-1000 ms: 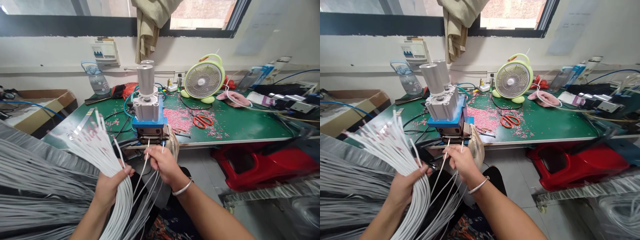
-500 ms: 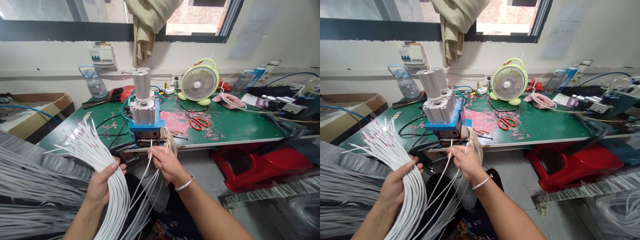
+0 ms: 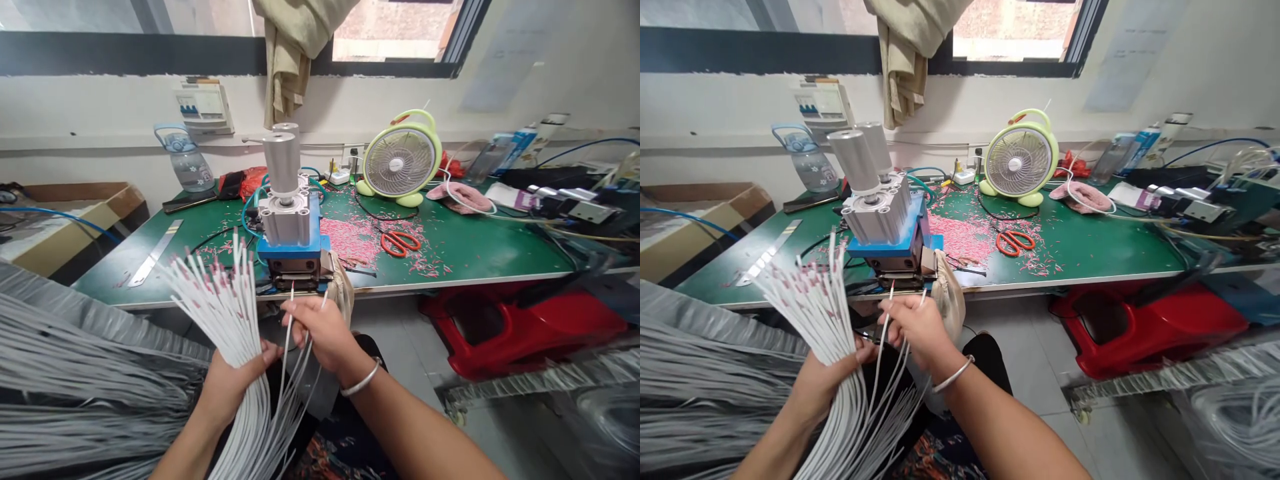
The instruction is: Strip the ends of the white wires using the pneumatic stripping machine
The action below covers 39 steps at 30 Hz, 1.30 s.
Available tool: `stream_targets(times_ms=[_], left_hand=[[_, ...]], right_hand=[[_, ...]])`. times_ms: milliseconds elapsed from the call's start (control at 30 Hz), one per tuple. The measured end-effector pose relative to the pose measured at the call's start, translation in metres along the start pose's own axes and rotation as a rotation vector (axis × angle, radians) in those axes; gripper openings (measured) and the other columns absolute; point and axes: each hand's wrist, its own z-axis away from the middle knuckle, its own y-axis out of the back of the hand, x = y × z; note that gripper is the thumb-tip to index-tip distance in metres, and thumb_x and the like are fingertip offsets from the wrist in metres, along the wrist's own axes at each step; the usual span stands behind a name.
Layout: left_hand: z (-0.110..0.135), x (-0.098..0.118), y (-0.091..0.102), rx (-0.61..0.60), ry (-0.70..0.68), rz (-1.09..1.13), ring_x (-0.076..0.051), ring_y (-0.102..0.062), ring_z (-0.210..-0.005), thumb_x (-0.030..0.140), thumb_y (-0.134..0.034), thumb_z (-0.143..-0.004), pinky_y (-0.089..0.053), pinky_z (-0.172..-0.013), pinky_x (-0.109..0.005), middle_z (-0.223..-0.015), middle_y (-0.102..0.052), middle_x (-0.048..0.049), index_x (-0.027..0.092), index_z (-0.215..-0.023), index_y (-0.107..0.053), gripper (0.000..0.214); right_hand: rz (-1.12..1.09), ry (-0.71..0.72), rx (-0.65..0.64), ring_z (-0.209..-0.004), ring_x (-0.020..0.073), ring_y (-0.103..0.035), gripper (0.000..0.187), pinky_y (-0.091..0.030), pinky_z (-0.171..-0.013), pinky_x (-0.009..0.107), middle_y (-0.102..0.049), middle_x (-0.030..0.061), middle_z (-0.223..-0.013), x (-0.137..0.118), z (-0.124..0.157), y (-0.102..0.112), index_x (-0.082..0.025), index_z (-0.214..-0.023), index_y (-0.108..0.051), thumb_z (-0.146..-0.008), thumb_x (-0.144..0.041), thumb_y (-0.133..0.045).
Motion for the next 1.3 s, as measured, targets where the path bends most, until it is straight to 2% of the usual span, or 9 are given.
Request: stream_targets(times_ms=[200,300,433,533,633,767,933,1100,1300], left_hand=[[-0.004,0.028,0.009,0.188,-0.016,0.418,-0.02,-0.063,-0.063,0.022,-0.064,-0.063,-0.051,-0.067,-0.036,-0.06,-0.064,0.0005,0.019,-0.1,-0.053,0.039],[-0.007,0.036,0.012,0.239,-0.055,0.484,-0.02,-0.064,-0.063,0.022,-0.062,-0.065,-0.052,-0.065,-0.036,-0.059,-0.065,0.0003,0.02,-0.097,-0.055,0.033],[-0.01,0.034,0.017,0.313,0.042,0.537,-0.019,-0.064,-0.062,0.021,-0.065,-0.058,-0.054,-0.061,-0.033,-0.063,-0.066,-0.001,0.017,-0.078,-0.061,0.02],[-0.01,0.027,0.019,0.322,0.157,0.508,-0.018,-0.063,-0.067,0.016,-0.07,-0.052,-0.054,-0.06,-0.028,-0.074,-0.066,-0.0019,0.014,-0.077,-0.062,0.026],[-0.007,0.016,0.016,0.239,0.191,0.426,-0.015,-0.062,-0.062,0.014,-0.073,-0.05,-0.052,-0.063,-0.027,-0.067,-0.064,0.0004,0.013,-0.075,-0.061,0.028],[-0.002,0.004,0.005,0.098,0.099,0.216,-0.013,-0.056,-0.052,0.017,-0.074,-0.051,-0.047,-0.056,-0.025,-0.055,-0.059,0.0006,0.012,-0.065,-0.057,0.022],[0.003,-0.002,-0.003,-0.025,0.014,-0.054,-0.022,-0.059,-0.072,0.021,-0.072,-0.051,-0.046,-0.07,-0.034,-0.075,-0.065,-0.006,0.013,-0.077,-0.062,0.029],[0.009,-0.01,-0.003,0.046,-0.047,-0.19,-0.028,-0.054,-0.097,0.021,-0.074,-0.045,-0.033,-0.092,-0.04,-0.097,-0.064,-0.009,0.014,-0.092,-0.062,0.049],[0.015,-0.023,0.008,0.184,0.011,-0.024,-0.018,-0.056,-0.062,0.026,-0.073,-0.05,-0.045,-0.069,-0.032,-0.063,-0.061,-0.0016,0.014,-0.068,-0.058,0.026]], right_hand=[[-0.365,-0.043,0.133,-0.035,0.0015,-0.038,0.023,-0.029,-0.032,0.015,-0.053,-0.0024,-0.055,-0.016,-0.011,-0.001,-0.01,-0.067,-0.057,-0.06,-0.029,-0.07],[-0.431,-0.074,0.153,-0.037,0.0012,-0.037,0.024,-0.029,-0.033,0.015,-0.053,-0.0023,-0.055,-0.016,-0.014,-0.001,-0.01,-0.068,-0.057,-0.059,-0.027,-0.071],[-0.432,-0.028,0.122,-0.037,0.0006,-0.035,0.021,-0.028,-0.034,0.015,-0.053,-0.0027,-0.056,-0.011,-0.014,0.003,-0.01,-0.066,-0.056,-0.06,-0.025,-0.07],[-0.35,-0.025,-0.001,-0.035,0.0006,-0.034,0.021,-0.026,-0.033,0.015,-0.052,-0.0031,-0.054,-0.007,-0.009,0.008,-0.011,-0.065,-0.056,-0.064,-0.029,-0.067],[-0.218,-0.018,-0.101,-0.037,0.0022,-0.039,0.022,-0.031,-0.037,0.016,-0.053,-0.0017,-0.054,-0.003,-0.001,0.014,-0.011,-0.064,-0.057,-0.068,-0.031,-0.065],[-0.104,0.049,-0.13,-0.055,0.0072,-0.052,0.021,-0.041,-0.053,0.019,-0.058,0.0019,-0.063,0.0,0.006,0.013,-0.01,-0.076,-0.061,-0.067,-0.029,-0.065],[0.144,-0.011,-0.172,-0.041,0.0068,-0.044,0.029,-0.036,-0.041,0.018,-0.053,-0.0006,-0.049,0.008,0.009,0.003,-0.011,-0.077,-0.061,-0.07,-0.039,-0.06],[0.205,0.043,-0.051,-0.036,0.0059,-0.043,0.028,-0.033,-0.037,0.017,-0.051,-0.0013,-0.042,0.01,0.007,-0.002,-0.012,-0.068,-0.061,-0.071,-0.04,-0.058],[-0.126,0.011,0.056,-0.038,0.0073,-0.052,0.033,-0.036,-0.032,0.015,-0.062,0.0057,-0.065,0.003,-0.003,0.0,-0.01,-0.076,-0.059,-0.069,-0.042,-0.059]])
